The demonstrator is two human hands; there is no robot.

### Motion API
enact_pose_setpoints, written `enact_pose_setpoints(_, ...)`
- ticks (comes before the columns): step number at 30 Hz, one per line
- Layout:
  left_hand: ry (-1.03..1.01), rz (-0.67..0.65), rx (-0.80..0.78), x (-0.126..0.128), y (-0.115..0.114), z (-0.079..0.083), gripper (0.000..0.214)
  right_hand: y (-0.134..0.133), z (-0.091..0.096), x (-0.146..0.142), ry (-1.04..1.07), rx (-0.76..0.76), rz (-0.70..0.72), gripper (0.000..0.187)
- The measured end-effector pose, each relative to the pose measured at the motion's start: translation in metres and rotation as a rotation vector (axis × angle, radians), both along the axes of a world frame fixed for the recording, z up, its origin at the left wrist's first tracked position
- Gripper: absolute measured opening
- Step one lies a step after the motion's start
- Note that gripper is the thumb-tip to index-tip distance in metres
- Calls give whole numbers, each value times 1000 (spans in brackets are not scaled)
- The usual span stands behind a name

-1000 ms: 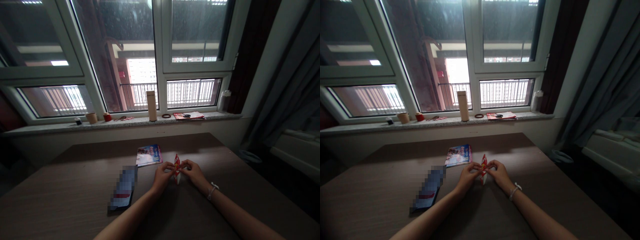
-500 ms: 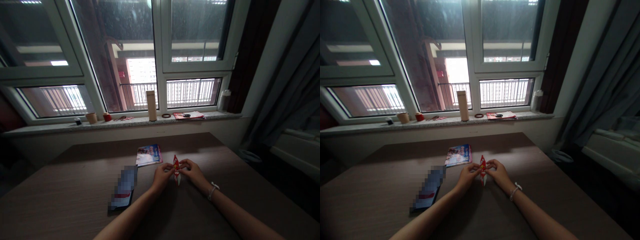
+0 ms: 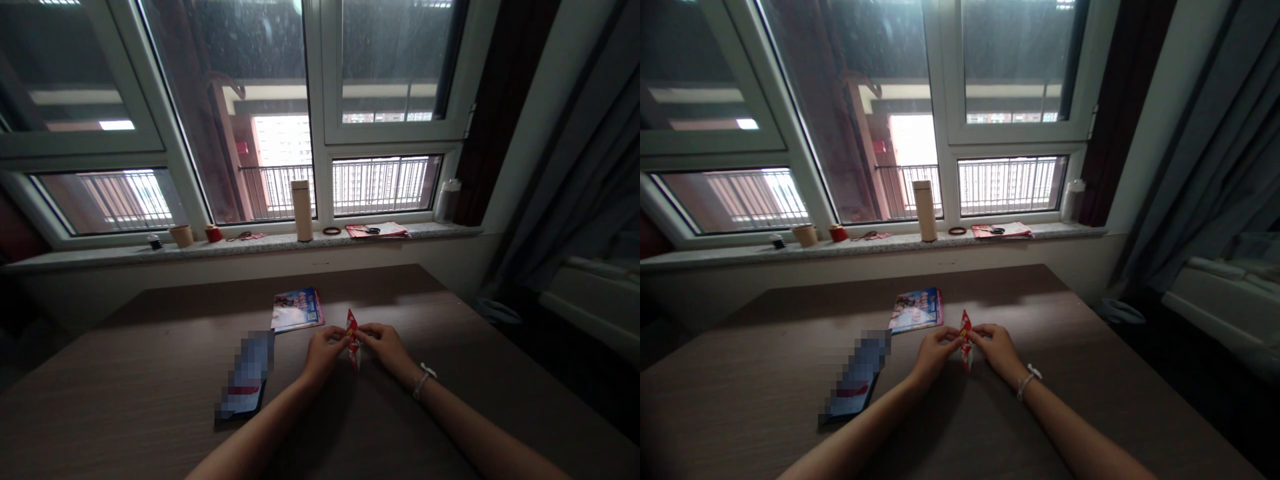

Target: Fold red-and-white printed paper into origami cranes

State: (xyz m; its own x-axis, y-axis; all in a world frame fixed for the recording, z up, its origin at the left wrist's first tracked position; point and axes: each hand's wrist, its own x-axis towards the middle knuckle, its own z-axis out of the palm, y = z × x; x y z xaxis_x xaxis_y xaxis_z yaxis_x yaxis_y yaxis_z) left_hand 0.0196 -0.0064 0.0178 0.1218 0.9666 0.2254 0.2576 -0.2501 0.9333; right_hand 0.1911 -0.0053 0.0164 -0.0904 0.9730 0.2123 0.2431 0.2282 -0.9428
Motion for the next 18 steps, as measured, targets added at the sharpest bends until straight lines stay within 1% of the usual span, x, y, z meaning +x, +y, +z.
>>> enact_pose_setpoints(3, -1, 15, -8, 0, 1, -1, 27, 0, 1, 0, 27, -13, 7, 42)
enact_pose_setpoints(6, 1, 13, -11, -1, 2, -4, 27, 0, 1, -1, 109, -35, 6, 46)
enact_pose_setpoints(8, 2, 8, -7, -1, 3, -6, 27, 1, -2, -2, 185, -55, 1, 48)
enact_pose_setpoints(11, -7, 11, -8, -1, 4, -7, 26, 3, -7, -2, 237, -68, -19, 47)
enact_pose_setpoints(15, -20, 17, -8, 0, 2, -6, 25, 4, -10, -3, 242, -27, -30, 43)
enact_pose_setpoints(18, -20, 23, -9, 0, 1, -5, 26, 1, -5, -2, 160, 22, -8, 38)
